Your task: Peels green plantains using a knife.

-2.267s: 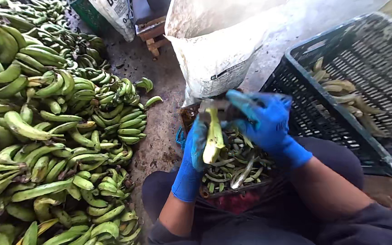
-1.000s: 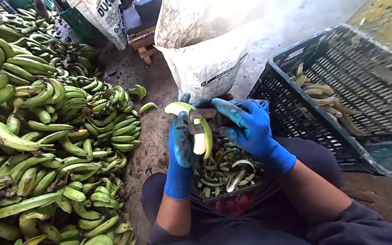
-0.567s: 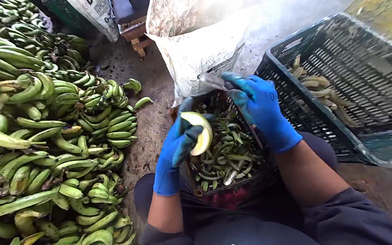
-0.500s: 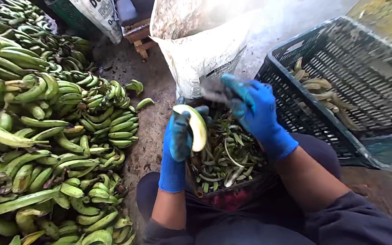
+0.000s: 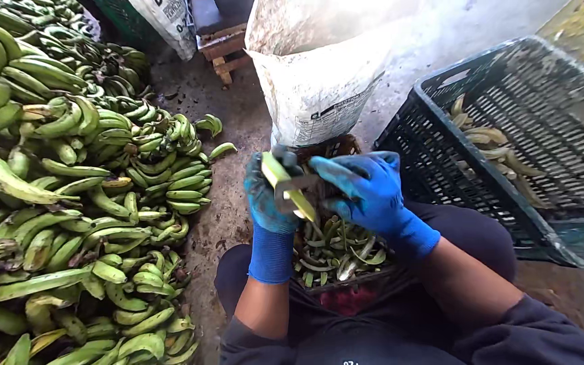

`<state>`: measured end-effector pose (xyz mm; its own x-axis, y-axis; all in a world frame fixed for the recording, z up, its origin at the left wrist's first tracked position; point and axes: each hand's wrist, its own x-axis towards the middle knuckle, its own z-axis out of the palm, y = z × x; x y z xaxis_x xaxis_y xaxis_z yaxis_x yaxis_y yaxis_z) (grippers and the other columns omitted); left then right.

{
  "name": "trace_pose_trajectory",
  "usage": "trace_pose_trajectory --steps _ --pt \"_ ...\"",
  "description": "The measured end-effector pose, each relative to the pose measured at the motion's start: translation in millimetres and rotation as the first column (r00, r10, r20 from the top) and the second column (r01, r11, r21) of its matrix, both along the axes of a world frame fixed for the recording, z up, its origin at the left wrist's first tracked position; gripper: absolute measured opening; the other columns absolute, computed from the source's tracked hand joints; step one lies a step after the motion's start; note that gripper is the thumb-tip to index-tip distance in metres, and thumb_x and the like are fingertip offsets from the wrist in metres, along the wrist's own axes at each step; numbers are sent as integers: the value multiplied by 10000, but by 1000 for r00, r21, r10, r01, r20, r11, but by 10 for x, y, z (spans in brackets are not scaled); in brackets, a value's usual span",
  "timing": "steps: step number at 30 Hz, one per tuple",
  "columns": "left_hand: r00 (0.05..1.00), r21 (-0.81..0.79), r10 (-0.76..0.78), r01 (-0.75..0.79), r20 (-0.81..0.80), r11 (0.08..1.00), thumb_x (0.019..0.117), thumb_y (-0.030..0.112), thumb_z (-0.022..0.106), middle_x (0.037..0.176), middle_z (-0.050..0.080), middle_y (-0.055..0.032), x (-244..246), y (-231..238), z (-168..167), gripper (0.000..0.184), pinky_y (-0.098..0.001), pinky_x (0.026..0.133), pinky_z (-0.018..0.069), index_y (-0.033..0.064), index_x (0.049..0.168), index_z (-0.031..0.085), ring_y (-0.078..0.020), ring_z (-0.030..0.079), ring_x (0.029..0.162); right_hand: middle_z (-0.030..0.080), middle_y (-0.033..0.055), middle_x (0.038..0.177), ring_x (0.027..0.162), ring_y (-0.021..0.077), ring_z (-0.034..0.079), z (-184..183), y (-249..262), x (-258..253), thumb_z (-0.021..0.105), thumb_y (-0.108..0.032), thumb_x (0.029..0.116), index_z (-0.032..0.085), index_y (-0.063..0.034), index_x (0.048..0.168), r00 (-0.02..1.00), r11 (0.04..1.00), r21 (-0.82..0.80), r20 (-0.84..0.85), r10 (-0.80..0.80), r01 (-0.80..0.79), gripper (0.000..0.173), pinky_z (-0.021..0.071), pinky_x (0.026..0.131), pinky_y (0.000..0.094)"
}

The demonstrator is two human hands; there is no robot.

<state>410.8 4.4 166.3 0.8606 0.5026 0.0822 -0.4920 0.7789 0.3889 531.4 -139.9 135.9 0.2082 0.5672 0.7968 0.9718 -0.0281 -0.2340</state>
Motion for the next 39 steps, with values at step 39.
trace_pose_trajectory --steps 39 --pt "976 184 45 -5 -214 983 1085 261 241 931 723 -94 53 138 -326 425 -232 577 576 61 1242 582 -128 688 674 705 73 1270 1126 245 655 105 -336 381 543 -529 978 690 -219 1345 913 909 -281 -355 199 -307 502 478 934 527"
